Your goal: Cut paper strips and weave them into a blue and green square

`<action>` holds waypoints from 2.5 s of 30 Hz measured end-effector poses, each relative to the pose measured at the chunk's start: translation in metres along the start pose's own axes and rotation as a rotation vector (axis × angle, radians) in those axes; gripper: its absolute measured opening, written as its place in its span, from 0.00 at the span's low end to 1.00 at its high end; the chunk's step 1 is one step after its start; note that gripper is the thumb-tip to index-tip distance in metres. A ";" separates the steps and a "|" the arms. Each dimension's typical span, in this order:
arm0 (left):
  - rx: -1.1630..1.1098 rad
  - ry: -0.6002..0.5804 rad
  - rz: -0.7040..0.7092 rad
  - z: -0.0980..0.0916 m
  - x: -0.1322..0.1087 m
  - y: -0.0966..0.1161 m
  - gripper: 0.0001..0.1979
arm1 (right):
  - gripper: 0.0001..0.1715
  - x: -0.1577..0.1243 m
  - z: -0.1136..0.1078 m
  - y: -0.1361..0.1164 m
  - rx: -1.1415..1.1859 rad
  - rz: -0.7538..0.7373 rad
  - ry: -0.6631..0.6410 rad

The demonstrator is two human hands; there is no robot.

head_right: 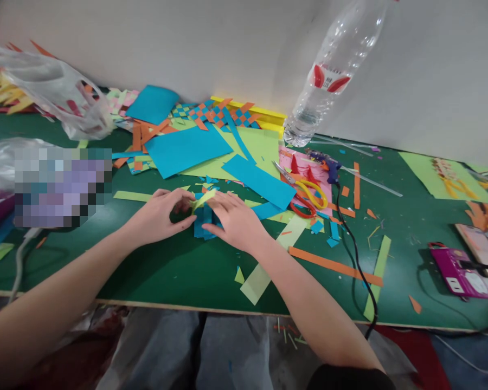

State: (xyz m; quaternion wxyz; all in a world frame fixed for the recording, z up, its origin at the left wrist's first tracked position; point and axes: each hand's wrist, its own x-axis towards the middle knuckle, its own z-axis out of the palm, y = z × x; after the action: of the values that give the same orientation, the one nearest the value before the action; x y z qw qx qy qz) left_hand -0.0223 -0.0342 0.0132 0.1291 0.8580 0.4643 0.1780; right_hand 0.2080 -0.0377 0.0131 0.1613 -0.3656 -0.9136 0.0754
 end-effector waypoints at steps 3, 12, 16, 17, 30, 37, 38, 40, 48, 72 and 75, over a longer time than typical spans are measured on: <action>0.021 0.014 -0.018 0.000 0.000 -0.002 0.17 | 0.21 -0.007 -0.019 0.013 0.007 0.072 0.084; 0.013 0.031 0.029 0.000 0.000 -0.007 0.10 | 0.26 -0.019 -0.028 0.042 0.031 0.397 -0.052; 0.023 0.009 0.023 0.001 0.000 -0.008 0.10 | 0.24 -0.020 -0.032 0.044 0.008 0.444 -0.081; 0.027 -0.001 0.018 0.001 0.000 -0.008 0.09 | 0.24 -0.021 -0.034 0.045 0.008 0.457 -0.099; 0.065 -0.042 -0.056 -0.003 -0.001 -0.011 0.09 | 0.17 -0.033 -0.056 0.065 0.029 0.536 -0.207; 0.073 -0.029 -0.068 -0.002 -0.001 -0.011 0.10 | 0.21 -0.030 -0.051 0.063 0.015 0.537 -0.191; 0.074 -0.028 -0.066 -0.002 -0.001 -0.010 0.10 | 0.21 -0.030 -0.049 0.063 -0.010 0.536 -0.177; 0.073 -0.025 -0.058 -0.002 -0.002 -0.009 0.11 | 0.21 -0.030 -0.045 0.064 -0.059 0.535 -0.146; 0.056 0.022 -0.078 -0.001 -0.002 -0.010 0.12 | 0.26 -0.030 -0.034 0.066 -0.112 0.462 -0.047; 0.059 0.044 -0.151 -0.001 -0.001 -0.012 0.14 | 0.15 -0.030 -0.056 0.085 0.165 0.624 0.698; 0.061 0.039 -0.145 -0.001 -0.001 -0.013 0.14 | 0.17 -0.033 -0.056 0.091 0.131 0.595 0.905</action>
State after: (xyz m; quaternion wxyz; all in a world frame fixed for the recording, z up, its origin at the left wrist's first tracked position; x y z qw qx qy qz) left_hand -0.0325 -0.0281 0.0088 0.1062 0.8220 0.5328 0.1708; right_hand 0.3085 0.0066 0.0345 0.5325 -0.5934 -0.6036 0.0098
